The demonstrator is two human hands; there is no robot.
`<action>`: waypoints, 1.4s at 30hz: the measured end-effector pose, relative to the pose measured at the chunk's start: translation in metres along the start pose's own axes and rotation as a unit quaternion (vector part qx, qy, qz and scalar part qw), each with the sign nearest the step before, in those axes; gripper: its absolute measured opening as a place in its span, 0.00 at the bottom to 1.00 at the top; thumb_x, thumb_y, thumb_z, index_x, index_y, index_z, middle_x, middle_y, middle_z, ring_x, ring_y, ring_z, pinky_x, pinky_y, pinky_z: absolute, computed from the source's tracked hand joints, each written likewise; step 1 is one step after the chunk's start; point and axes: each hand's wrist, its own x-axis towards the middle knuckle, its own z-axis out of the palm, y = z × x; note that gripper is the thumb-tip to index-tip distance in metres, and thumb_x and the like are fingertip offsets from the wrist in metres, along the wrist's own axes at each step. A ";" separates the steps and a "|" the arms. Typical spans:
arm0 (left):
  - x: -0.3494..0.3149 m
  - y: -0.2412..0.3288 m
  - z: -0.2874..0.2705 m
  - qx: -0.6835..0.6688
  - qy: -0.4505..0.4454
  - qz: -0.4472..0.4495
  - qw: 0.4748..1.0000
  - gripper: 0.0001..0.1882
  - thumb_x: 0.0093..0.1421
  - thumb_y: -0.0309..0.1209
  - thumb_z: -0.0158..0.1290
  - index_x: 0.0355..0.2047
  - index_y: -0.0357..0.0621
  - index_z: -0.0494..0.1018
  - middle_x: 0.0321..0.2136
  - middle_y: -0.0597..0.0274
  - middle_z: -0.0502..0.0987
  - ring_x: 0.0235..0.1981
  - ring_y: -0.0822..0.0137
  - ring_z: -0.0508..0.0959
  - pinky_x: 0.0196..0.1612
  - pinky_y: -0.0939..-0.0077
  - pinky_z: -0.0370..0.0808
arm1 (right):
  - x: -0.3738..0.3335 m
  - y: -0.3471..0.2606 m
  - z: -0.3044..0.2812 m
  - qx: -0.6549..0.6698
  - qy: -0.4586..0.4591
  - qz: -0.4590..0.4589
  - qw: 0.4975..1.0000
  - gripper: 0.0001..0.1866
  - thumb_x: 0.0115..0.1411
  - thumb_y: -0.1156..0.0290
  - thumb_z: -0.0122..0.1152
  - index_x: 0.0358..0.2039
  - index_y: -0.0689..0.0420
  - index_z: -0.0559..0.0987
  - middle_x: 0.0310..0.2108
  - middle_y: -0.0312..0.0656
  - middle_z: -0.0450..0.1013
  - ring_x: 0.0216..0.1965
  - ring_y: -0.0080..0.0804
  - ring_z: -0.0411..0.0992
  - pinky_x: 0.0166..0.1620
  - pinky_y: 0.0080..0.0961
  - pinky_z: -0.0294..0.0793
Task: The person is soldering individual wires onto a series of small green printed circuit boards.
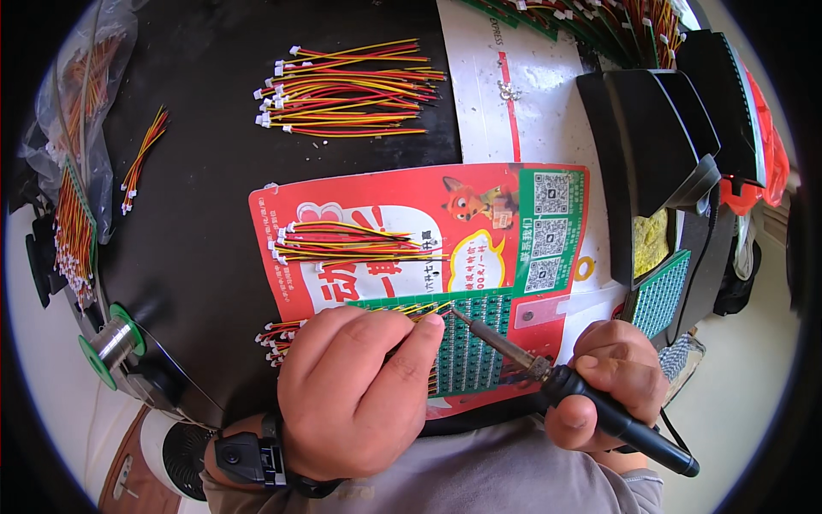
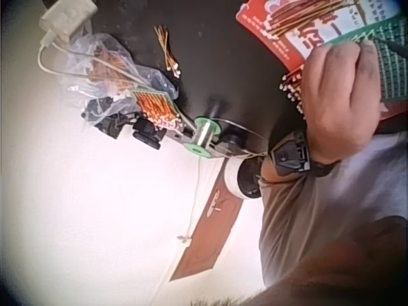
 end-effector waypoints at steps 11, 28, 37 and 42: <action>0.000 0.000 0.000 0.001 -0.005 -0.003 1.000 0.18 0.40 0.12 0.60 0.35 0.35 0.81 0.27 0.58 0.76 0.25 0.58 0.75 0.29 0.67 0.72 | 0.001 0.001 0.000 0.000 -0.007 -0.008 1.000 0.23 0.48 0.67 0.80 0.36 0.65 0.73 0.17 0.40 0.70 0.15 0.34 0.70 0.17 0.26 0.69; 0.000 0.000 0.002 0.016 0.004 -0.007 1.000 0.18 0.40 0.11 0.60 0.34 0.36 0.81 0.27 0.58 0.75 0.25 0.58 0.75 0.29 0.67 0.72 | -0.004 -0.008 0.004 -0.060 0.005 0.035 0.998 0.23 0.65 0.47 0.59 0.39 0.55 0.66 0.17 0.36 0.62 0.16 0.25 0.63 0.18 0.23 0.61; -0.002 -0.001 0.006 0.008 0.023 0.026 0.999 0.16 0.41 0.13 0.61 0.34 0.31 0.80 0.26 0.56 0.74 0.24 0.57 0.75 0.26 0.68 0.72 | -0.013 0.002 0.005 -0.041 0.108 -0.044 0.992 0.26 0.61 0.53 0.68 0.38 0.64 0.68 0.18 0.37 0.62 0.16 0.28 0.62 0.18 0.26 0.60; 0.007 0.002 -0.014 0.008 0.064 -0.001 0.998 0.13 0.47 0.17 0.63 0.36 0.38 0.82 0.29 0.58 0.78 0.26 0.59 0.78 0.30 0.69 0.74 | -0.019 -0.003 -0.001 -0.055 0.101 -0.002 0.993 0.23 0.63 0.52 0.64 0.42 0.58 0.69 0.20 0.40 0.66 0.19 0.30 0.65 0.22 0.28 0.64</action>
